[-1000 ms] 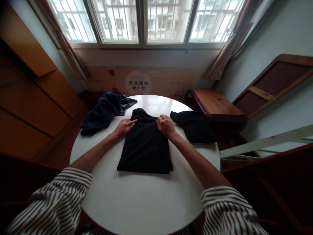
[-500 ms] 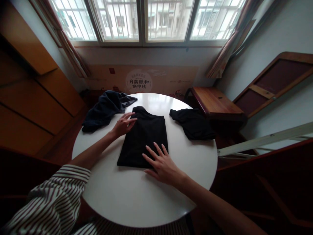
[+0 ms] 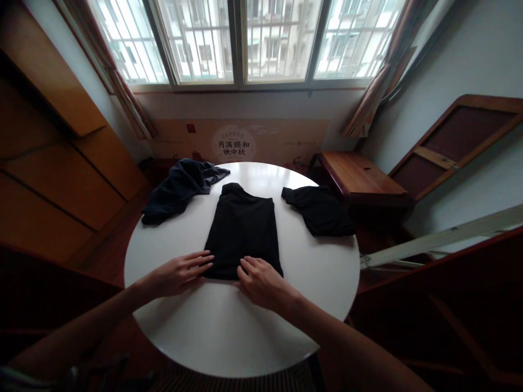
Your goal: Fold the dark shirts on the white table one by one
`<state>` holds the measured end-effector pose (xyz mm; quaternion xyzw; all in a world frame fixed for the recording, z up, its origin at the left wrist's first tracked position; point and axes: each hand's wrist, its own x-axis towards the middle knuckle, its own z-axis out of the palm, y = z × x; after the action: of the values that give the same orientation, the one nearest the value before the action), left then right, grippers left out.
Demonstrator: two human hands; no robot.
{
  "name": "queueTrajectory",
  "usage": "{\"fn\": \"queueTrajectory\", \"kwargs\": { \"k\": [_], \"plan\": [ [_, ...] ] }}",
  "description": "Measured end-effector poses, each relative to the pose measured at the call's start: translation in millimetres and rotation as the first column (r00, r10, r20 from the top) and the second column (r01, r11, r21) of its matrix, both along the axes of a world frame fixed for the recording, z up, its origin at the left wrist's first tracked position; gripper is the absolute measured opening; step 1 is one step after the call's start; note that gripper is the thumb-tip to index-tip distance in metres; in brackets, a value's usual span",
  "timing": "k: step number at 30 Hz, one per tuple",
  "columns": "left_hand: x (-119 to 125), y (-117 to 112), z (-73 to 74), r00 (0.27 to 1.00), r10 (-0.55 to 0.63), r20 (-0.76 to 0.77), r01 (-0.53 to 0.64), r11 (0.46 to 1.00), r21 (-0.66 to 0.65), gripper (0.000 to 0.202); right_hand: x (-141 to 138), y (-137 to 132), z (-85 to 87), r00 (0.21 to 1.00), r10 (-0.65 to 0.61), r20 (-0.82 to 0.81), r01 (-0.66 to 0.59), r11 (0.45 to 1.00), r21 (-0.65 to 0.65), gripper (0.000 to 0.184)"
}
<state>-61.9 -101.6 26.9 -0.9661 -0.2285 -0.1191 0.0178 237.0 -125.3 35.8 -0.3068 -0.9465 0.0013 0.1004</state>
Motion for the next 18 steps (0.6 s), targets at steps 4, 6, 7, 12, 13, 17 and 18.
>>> {"fn": "queueTrajectory", "kwargs": {
  "k": [4,6,7,12,13,17,18],
  "plan": [
    [-7,-10,-3.8,0.997,-0.021,0.069,0.017,0.998,0.065,0.032,-23,6,14.3,0.998,-0.035,0.059,0.038,0.998,-0.04,0.056],
    [-5,-11,-2.8,0.992,-0.025,0.125,0.021,0.999,0.036,0.029,-35,10,12.7,0.998,-0.035,0.043,0.036,0.999,-0.016,0.071],
    [-3,-12,-1.9,0.987,-0.016,0.16,0.018,1.0,-0.01,0.028,-41,12,9.6,0.999,-0.039,0.037,0.04,0.999,-0.004,0.074],
    [8,2,3.2,0.744,0.52,0.419,-0.232,0.79,-0.568,0.02,-58,16,-6.4,0.99,-0.049,0.134,0.041,0.997,0.061,0.05],
    [9,11,5.4,0.625,0.671,0.399,-0.252,0.657,-0.711,0.026,-61,16,-6.4,0.987,-0.057,0.153,0.047,0.997,0.065,0.049],
    [14,68,24.0,0.453,0.885,0.11,-0.131,0.188,-0.973,0.055,-73,17,2.8,0.989,-0.082,0.122,0.084,0.996,-0.01,0.055],
    [15,85,30.7,0.468,0.881,0.069,-0.15,0.156,-0.976,0.055,-77,18,5.4,0.991,-0.083,0.104,0.087,0.996,-0.035,0.058]
  ]
}}
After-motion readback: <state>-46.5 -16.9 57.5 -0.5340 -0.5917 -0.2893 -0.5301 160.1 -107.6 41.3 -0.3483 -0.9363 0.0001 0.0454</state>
